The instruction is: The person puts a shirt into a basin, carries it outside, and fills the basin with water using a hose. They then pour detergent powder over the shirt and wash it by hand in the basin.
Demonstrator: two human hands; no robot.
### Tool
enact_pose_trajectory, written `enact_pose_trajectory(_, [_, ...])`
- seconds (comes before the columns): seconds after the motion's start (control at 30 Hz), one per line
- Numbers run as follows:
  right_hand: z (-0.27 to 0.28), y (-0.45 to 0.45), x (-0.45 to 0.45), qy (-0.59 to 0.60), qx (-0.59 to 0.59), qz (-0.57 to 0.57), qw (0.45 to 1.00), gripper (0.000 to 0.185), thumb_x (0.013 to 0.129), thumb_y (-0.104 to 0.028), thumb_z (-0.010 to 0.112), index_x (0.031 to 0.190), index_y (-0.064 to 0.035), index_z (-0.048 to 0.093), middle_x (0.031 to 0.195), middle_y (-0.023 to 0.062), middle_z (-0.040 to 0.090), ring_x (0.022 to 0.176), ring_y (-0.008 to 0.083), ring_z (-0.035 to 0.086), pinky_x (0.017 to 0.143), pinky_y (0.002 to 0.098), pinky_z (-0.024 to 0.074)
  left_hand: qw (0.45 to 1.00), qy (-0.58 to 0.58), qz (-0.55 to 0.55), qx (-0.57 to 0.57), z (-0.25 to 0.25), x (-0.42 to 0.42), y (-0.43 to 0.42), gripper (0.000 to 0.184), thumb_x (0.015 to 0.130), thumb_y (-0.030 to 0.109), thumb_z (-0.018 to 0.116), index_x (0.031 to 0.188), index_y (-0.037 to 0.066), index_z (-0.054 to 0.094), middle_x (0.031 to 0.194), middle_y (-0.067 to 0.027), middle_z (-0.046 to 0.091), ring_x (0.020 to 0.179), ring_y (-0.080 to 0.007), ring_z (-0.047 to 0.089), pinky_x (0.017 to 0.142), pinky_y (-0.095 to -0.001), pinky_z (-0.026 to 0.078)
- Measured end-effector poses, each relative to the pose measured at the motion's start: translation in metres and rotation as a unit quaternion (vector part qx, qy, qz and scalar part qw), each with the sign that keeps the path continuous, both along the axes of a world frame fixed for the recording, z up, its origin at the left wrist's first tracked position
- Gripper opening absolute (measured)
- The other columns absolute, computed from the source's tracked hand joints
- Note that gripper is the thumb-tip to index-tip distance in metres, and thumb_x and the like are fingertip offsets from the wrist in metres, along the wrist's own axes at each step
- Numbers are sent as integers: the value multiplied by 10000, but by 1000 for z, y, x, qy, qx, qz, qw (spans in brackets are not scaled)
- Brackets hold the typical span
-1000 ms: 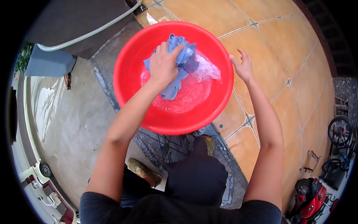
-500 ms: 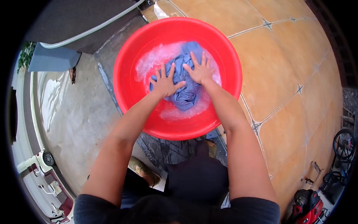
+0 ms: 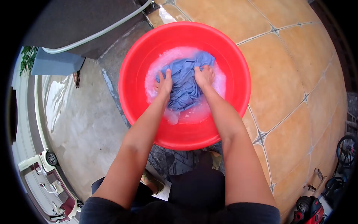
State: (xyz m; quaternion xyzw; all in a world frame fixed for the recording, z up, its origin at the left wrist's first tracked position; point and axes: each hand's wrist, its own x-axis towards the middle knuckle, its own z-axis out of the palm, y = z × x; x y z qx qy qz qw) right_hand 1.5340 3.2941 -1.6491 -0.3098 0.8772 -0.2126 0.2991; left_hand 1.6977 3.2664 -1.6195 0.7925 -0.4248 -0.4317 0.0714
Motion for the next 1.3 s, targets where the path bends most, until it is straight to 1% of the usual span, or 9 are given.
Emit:
enact_pose_trajectory(0.1, [20, -19, 10, -327, -214, -61, 918, 617, 898, -523, 463, 1280, -39, 477, 1218, 183, 534, 1140, 286, 485, 1000, 385, 344, 942, 312, 119, -19, 9, -22, -27, 829, 819, 682, 419, 1468, 216, 196, 1513, -199, 113, 1389, -380, 121, 1072, -572, 166])
enact_pose_trajectory(0.2, [78, -4, 4, -266, -208, -63, 939, 685, 898, -571, 451, 1333, -43, 430, 1219, 144, 529, 1166, 226, 462, 1011, 352, 329, 880, 470, 71, -7, 35, -27, -36, 788, 836, 635, 450, 1453, 191, 244, 1501, -195, 161, 1378, -363, 166, 1073, -535, 203])
enact_pose_trajectory(0.37, [129, 68, -6, -55, -107, 138, 983, 750, 829, -614, 512, 1429, -205, 325, 1283, 243, 461, 1236, 347, 412, 1023, 522, 280, 915, 175, -353, -90, 73, 19, -5, 720, 863, 557, 502, 1427, 148, 322, 1479, -188, 243, 1360, -336, 241, 1075, -475, 265])
enact_pose_trajectory(0.5, [64, 84, 27, 159, 50, 292, 942, 728, 819, -567, 533, 1448, -360, 233, 1463, 267, 128, 1314, 428, 235, 1004, 713, 137, 803, -137, -469, -342, 29, 2, 40, 635, 831, 565, 513, 1322, 165, 465, 1428, -207, 302, 1313, -404, 263, 1003, -615, 269])
enact_pose_trajectory(0.67, [-14, 42, -1, 279, -38, 320, 905, 458, 832, -350, 519, 1247, -160, 559, 1373, 203, 400, 1265, 344, 378, 977, 565, 327, 790, -144, -522, -289, -20, -35, -7, 531, 860, 528, 474, 1272, 197, 528, 1359, -119, 451, 1241, -302, 402, 962, -637, 278])
enact_pose_trajectory(0.97, [14, -35, -40, 80, 64, 228, 968, 483, 918, -441, 426, 1233, -91, 533, 1064, 288, 588, 1028, 419, 564, 879, 483, 446, 873, -34, -450, -185, -22, -76, -91, 564, 885, 558, 374, 1051, 91, 644, 1005, -235, 636, 976, -371, 600, 875, -431, 445])
enact_pose_trajectory(1.1, [-5, -10, -52, 25, -90, 165, 982, 522, 928, -483, 399, 1246, -83, 507, 1099, 293, 573, 1057, 416, 549, 894, 504, 431, 855, -4, -472, -214, -52, -40, -90, 680, 872, 614, 383, 1364, 148, 432, 1418, -225, 358, 1321, -366, 333, 1066, -436, 289])
enact_pose_trajectory(1.17, [-4, 11, -56, 55, -69, 125, 988, 534, 930, -492, 391, 1249, -77, 496, 1110, 296, 567, 1060, 422, 544, 896, 514, 424, 836, -119, -528, -93, 17, -37, -64, 841, 827, 641, 456, 1479, 186, 185, 1538, -160, 86, 1411, -337, 128, 1119, -498, 153])
enact_pose_trajectory(1.3, [-5, 31, -104, 38, -44, 6, 998, 533, 937, -485, 383, 1264, -72, 467, 1122, 308, 555, 1083, 427, 532, 900, 513, 424, 824, -126, -551, -33, 29, -4, -69, 949, 773, 624, 568, 1486, 174, 133, 1537, -186, 7, 1419, -333, 89, 1140, -457, 118])
